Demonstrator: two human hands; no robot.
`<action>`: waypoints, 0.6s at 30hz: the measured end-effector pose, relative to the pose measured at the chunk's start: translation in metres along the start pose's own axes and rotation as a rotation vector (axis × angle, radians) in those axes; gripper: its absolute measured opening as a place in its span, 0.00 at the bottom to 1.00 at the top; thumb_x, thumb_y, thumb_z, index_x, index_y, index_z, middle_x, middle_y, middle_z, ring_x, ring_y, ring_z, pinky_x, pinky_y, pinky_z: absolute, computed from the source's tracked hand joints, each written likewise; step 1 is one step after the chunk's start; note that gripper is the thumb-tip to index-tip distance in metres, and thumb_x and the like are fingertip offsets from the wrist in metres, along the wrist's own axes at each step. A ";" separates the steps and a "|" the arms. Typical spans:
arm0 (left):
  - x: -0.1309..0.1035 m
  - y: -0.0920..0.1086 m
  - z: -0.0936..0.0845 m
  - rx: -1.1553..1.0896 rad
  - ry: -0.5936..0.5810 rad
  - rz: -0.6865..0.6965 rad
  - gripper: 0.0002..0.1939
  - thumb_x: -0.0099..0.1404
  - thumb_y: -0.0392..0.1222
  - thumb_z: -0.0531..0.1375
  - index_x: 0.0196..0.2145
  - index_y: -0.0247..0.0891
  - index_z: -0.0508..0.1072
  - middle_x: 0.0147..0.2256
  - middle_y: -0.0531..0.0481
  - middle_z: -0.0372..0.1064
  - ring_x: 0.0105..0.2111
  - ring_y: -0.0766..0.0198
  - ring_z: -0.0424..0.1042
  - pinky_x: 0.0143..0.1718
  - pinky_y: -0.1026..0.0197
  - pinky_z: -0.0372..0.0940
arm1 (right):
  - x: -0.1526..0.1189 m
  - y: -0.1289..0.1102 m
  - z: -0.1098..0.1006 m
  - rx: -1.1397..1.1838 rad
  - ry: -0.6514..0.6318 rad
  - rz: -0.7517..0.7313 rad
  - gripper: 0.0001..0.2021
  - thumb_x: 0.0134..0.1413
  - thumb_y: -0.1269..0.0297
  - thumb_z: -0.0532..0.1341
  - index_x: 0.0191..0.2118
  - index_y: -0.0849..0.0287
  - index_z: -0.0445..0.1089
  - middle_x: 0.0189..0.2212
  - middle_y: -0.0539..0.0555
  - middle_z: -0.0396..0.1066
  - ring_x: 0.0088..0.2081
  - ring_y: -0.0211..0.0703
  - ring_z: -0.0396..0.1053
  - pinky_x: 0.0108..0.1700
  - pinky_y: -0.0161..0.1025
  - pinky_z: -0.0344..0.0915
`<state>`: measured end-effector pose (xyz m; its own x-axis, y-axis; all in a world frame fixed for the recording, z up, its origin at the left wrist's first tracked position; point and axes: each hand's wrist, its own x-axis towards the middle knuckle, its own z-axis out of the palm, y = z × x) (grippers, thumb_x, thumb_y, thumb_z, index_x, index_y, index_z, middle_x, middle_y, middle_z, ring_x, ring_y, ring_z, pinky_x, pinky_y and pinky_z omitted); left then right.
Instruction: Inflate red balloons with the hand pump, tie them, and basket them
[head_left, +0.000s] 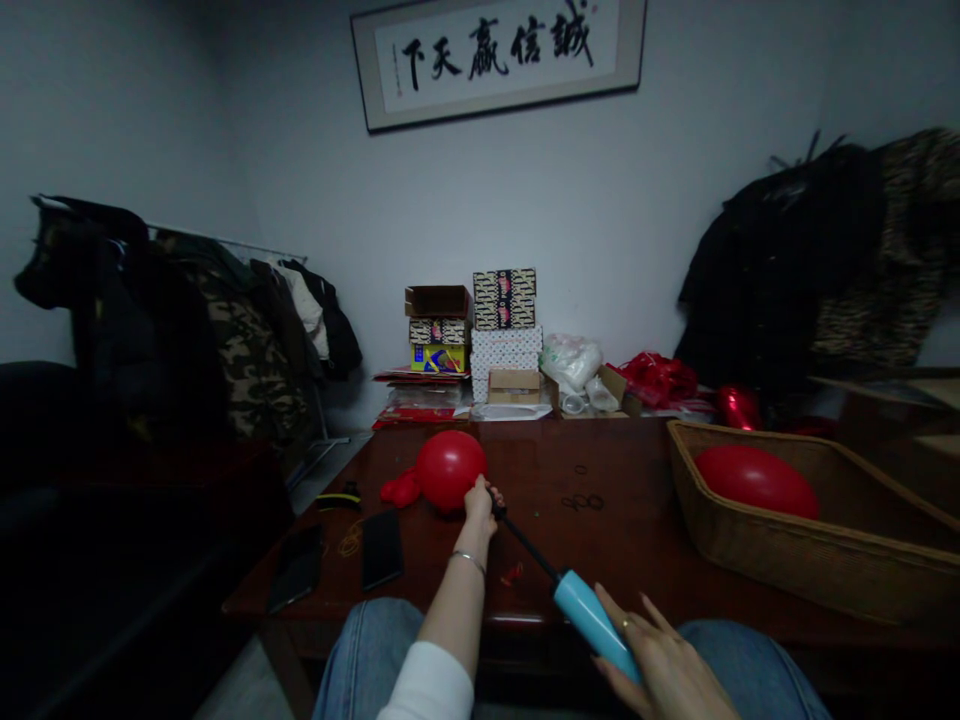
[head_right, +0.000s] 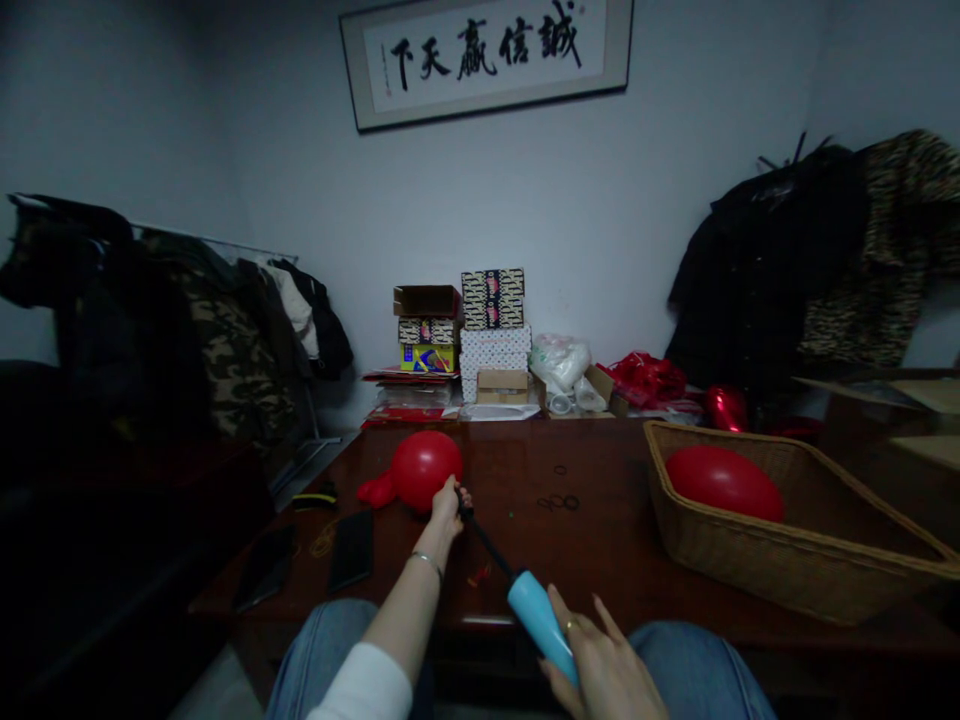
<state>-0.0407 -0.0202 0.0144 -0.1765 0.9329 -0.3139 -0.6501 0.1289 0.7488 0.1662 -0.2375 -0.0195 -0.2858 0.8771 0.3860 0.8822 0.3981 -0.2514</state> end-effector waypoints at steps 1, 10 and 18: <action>-0.001 -0.001 0.001 0.003 -0.002 0.001 0.13 0.65 0.41 0.51 0.23 0.38 0.57 0.14 0.58 0.53 0.12 0.73 0.54 0.15 0.70 0.49 | -0.001 0.000 0.000 -0.003 -0.004 0.008 0.28 0.53 0.58 0.57 0.60 0.58 0.56 0.49 0.54 0.70 0.51 0.49 0.67 0.59 0.49 0.55; -0.010 -0.011 0.009 0.005 -0.035 -0.010 0.12 0.65 0.42 0.51 0.25 0.39 0.56 0.15 0.58 0.53 0.12 0.73 0.54 0.15 0.69 0.49 | 0.036 -0.022 -0.008 -0.003 -0.015 0.072 0.27 0.53 0.62 0.56 0.59 0.64 0.58 0.43 0.58 0.73 0.44 0.48 0.71 0.60 0.51 0.52; -0.005 -0.026 0.008 0.016 -0.057 -0.025 0.11 0.65 0.43 0.50 0.25 0.39 0.57 0.15 0.57 0.54 0.12 0.71 0.55 0.15 0.68 0.50 | 0.089 -0.045 -0.002 -0.065 -0.084 0.130 0.27 0.54 0.64 0.54 0.59 0.69 0.57 0.40 0.63 0.73 0.44 0.49 0.71 0.59 0.49 0.51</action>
<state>-0.0171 -0.0254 0.0008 -0.1180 0.9469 -0.2991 -0.6414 0.1573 0.7509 0.1015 -0.1775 0.0279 -0.1955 0.9405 0.2779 0.9354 0.2640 -0.2352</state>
